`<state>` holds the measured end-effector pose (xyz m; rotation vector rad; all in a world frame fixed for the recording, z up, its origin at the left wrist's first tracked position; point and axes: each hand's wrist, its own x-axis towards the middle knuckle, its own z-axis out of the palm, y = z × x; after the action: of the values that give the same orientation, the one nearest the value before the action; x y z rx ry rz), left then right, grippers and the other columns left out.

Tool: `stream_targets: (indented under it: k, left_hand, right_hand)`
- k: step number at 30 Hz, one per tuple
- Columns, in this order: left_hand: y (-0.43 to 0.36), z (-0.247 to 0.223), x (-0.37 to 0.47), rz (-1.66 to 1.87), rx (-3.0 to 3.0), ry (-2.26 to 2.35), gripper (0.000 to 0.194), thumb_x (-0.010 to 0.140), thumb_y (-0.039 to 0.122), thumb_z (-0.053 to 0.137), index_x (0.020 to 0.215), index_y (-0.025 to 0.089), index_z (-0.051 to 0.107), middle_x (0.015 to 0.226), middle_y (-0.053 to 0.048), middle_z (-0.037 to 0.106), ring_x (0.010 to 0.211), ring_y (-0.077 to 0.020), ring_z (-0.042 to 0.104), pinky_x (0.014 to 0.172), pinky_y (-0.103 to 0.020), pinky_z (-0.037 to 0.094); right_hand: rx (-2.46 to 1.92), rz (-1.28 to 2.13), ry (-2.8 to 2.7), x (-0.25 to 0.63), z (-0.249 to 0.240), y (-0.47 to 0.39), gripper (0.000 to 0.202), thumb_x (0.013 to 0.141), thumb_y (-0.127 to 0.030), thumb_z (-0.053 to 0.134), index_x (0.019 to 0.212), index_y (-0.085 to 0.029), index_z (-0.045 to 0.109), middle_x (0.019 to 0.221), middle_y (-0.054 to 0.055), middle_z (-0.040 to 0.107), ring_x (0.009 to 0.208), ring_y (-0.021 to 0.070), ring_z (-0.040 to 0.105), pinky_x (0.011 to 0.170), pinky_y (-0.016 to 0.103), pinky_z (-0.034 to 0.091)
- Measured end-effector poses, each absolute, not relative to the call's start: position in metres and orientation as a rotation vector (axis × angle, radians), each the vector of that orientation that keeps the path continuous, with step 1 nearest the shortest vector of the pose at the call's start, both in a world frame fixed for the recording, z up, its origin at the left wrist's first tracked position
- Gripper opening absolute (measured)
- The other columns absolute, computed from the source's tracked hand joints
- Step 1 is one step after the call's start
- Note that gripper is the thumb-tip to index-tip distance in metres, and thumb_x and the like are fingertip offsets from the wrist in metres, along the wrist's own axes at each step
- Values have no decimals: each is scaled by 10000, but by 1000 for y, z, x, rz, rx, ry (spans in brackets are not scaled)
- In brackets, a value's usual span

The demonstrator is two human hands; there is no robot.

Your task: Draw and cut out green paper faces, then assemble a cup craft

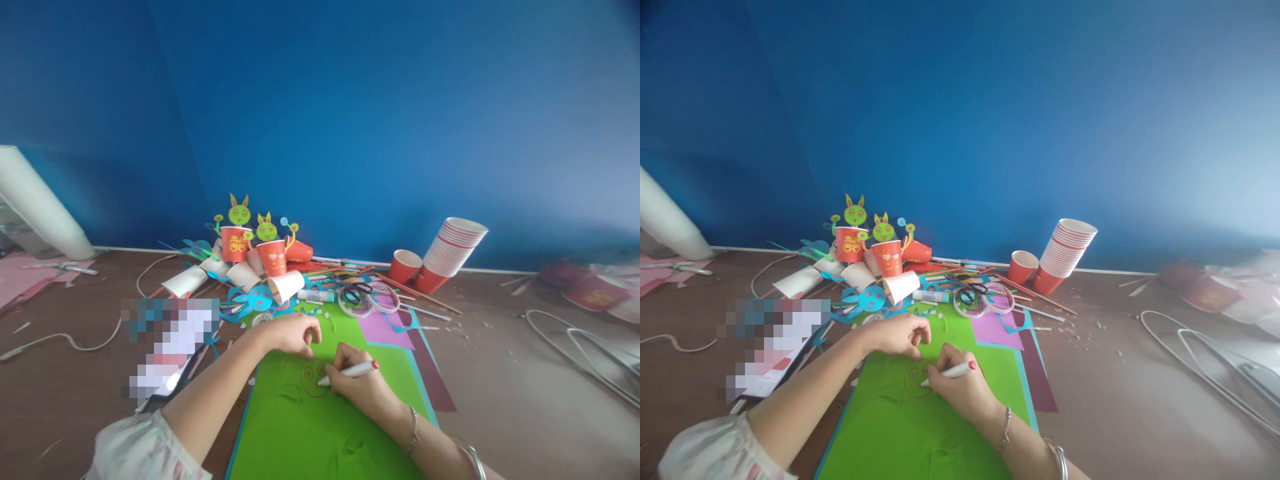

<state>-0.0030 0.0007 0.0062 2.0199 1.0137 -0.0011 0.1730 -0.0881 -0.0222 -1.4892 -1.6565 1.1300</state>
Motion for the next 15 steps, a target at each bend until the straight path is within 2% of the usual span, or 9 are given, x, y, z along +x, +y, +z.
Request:
stream_targets:
  k: [9, 15]
  left_hand:
    - [0, 7, -2, 4, 2020, 1016, 313, 586, 184, 699, 890, 198, 624, 708, 37, 582, 623, -130, 544, 503, -193, 370]
    - [0, 8, -2, 2, 2015, 1017, 319, 587, 193, 704, 894, 196, 620, 714, 38, 575, 622, -127, 541, 496, -190, 369]
  right_hand:
    - [-1514, 1105, -1694, 174, -24, -88, 187, 707, -239, 587, 580, -204, 454, 482, -58, 489, 443, 84, 400, 412, 191, 284]
    - [-1505, 1133, -1667, 174, -27, -88, 197, 708, -250, 585, 582, -209, 441, 465, -69, 467, 429, 82, 410, 404, 188, 284]
